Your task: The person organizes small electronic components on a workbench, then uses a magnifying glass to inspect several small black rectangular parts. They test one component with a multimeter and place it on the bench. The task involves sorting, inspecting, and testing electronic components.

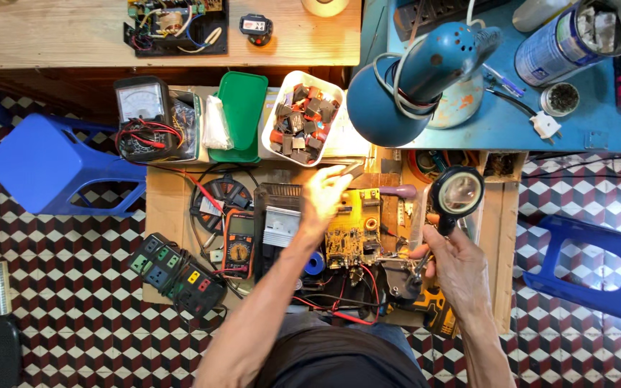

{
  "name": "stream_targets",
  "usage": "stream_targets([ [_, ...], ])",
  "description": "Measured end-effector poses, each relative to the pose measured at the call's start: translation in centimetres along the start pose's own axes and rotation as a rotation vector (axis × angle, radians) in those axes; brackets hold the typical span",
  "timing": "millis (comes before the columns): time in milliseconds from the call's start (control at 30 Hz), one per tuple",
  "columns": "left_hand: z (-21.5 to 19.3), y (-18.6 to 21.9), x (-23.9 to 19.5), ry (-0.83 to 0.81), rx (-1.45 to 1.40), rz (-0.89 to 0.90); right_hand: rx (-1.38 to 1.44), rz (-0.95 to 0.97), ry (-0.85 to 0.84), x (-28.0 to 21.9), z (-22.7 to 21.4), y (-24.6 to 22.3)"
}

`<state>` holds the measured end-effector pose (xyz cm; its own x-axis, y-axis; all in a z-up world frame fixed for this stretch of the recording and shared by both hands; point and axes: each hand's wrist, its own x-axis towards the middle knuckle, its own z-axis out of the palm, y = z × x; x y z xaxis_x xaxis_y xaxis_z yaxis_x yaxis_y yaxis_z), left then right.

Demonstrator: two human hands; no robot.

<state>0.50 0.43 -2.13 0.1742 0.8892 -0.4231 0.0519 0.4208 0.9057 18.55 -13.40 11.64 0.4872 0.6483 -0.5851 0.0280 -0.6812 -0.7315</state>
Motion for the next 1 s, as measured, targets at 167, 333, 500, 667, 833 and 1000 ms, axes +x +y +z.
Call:
stream_targets([
  [167, 7.3, 2.0, 0.2, -0.022, 0.011, 0.223, 0.037, -0.025, 0.055, -0.4, -1.4, 0.9],
  [333, 9.6, 3.7, 4.0, -0.004, 0.546, 0.351, 0.136, -0.023, 0.098, -0.1, -2.1, 1.3],
  [500, 9.8, 2.9, 5.2, -0.039, 0.617, 0.292, 0.179, 0.006, 0.115, 0.2, -2.7, 1.2],
  [667, 6.8, 4.5, 0.0, -0.056, 0.449, 0.148, 0.219, 0.042, 0.079, 0.3, -2.2, 1.0],
  [833, 6.2, 6.8, -12.3, -0.385, 0.249, 0.403, 0.374, 0.115, 0.033, 1.1, -1.5, 2.2],
  [1000, 6.8, 7.7, -15.7, -0.438, 0.279, 0.658, 0.631, 0.048, 0.039, 0.7, 0.0, 2.6],
])
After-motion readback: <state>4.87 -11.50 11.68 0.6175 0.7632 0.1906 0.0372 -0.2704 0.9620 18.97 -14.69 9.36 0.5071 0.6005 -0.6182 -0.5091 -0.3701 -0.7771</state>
